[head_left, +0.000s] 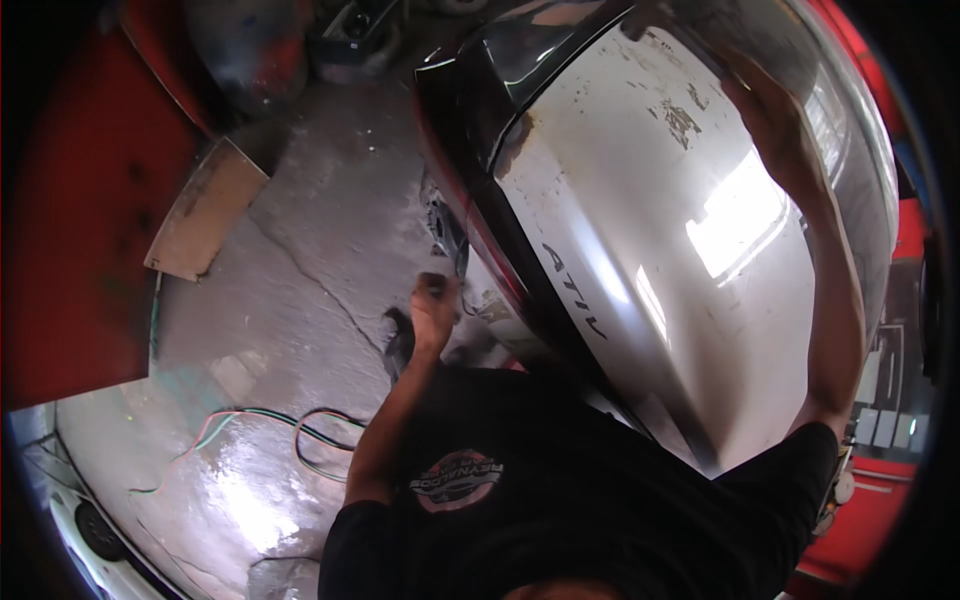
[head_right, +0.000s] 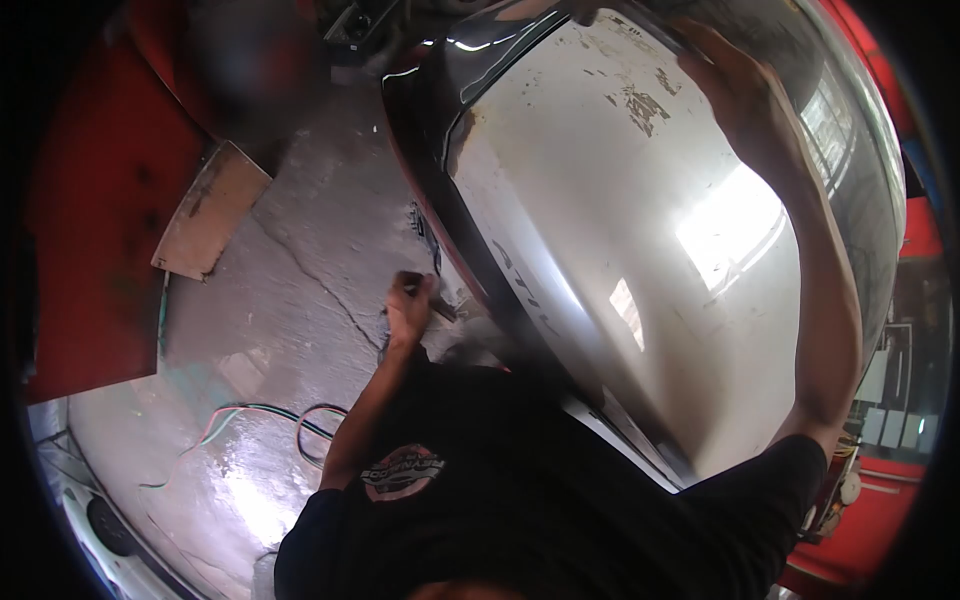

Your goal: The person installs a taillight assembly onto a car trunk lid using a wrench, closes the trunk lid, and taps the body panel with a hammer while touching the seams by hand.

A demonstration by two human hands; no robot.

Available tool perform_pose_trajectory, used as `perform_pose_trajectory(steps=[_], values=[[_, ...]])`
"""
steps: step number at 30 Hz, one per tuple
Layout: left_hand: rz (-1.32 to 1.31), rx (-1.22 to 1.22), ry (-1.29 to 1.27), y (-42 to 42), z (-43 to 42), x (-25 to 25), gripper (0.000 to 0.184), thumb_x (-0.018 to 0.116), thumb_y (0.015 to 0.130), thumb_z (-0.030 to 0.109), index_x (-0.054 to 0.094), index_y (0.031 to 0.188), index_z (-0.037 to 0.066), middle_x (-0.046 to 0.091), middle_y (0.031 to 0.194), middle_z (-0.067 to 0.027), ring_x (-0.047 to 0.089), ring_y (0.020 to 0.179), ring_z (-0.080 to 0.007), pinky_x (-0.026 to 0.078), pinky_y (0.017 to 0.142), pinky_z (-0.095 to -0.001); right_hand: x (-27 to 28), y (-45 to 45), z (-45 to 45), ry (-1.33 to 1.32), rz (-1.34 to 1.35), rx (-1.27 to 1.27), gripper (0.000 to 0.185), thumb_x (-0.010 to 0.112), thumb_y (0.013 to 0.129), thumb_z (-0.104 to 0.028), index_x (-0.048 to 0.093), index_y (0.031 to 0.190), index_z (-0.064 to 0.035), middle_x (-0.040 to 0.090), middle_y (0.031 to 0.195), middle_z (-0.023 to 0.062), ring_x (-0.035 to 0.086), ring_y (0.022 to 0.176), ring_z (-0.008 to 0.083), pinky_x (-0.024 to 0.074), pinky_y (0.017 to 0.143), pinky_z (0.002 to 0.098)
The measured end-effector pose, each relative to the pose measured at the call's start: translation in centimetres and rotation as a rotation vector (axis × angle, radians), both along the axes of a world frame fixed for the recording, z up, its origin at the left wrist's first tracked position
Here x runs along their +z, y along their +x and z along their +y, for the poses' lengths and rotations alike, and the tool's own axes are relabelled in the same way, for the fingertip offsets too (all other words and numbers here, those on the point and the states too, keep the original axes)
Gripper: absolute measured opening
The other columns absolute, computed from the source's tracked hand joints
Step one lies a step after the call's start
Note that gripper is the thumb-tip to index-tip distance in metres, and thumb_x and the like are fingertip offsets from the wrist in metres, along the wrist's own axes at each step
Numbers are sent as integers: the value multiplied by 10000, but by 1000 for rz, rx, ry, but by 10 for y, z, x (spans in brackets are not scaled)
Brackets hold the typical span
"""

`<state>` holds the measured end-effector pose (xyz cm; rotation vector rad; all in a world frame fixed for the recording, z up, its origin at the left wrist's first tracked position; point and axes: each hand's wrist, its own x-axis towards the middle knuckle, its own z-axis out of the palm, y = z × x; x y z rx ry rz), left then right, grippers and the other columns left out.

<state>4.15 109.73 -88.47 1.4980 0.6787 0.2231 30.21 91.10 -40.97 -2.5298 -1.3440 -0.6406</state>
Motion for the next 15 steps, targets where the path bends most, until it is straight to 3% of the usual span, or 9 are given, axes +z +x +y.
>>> perform_pose_trajectory(steps=[1,3,5,7,8,10,14,15], values=[[-107,112,353,2,15,14,453,647,1013,369,621,1233,-26,652,1200,-211,654,1081,-324,526,924,-440,1,-12,-9,19,5,-8,351,567,1066,-247,635,1402,-171,550,629,43,476,525,104,423,544,324],[-355,195,465,14,42,119,346,627,1009,179,611,1278,-38,624,1267,-238,618,1157,-372,487,1009,-445,7,-48,-28,145,294,-285,324,552,1053,-236,652,1312,-68,475,628,-19,401,525,56,319,508,280],[-609,92,675,31,55,203,394,578,1032,217,605,1352,-13,566,1396,-248,547,1308,-398,387,1136,-488,15,-85,-40,166,419,-367,319,546,1054,-238,649,1273,-29,452,635,-37,381,528,40,285,499,261],[-816,-225,995,62,72,256,498,521,1054,311,546,1453,13,486,1525,-214,405,1468,-392,249,1221,-556,26,-115,-47,200,527,-460,325,540,1056,-240,646,1235,9,428,641,-55,362,530,24,250,489,241],[-836,-261,992,80,78,270,498,521,1054,311,546,1453,13,486,1525,-214,405,1468,-392,249,1221,-556,31,-128,-49,192,589,-489,336,542,1062,-263,642,1215,19,433,639,-56,362,521,17,246,480,225],[-847,-669,1173,118,91,286,590,457,1065,426,481,1525,57,438,1601,-143,314,1535,-363,150,1245,-611,28,-151,-51,208,652,-566,352,545,1069,-286,638,1195,29,438,636,-57,362,513,11,241,470,210],[-935,-861,1196,223,141,295,569,411,1081,425,438,1572,138,387,1652,-50,300,1546,-317,139,1247,-627,9,-189,-30,481,594,-643,414,528,1089,-337,623,1199,50,453,635,-46,359,457,9,268,410,194],[-931,-913,1180,252,154,299,545,409,1085,405,448,1568,156,373,1658,-70,293,1548,-322,144,1254,-604,5,-199,-16,568,578,-674,433,519,1094,-349,618,1197,59,459,635,-42,360,441,9,277,390,192]])
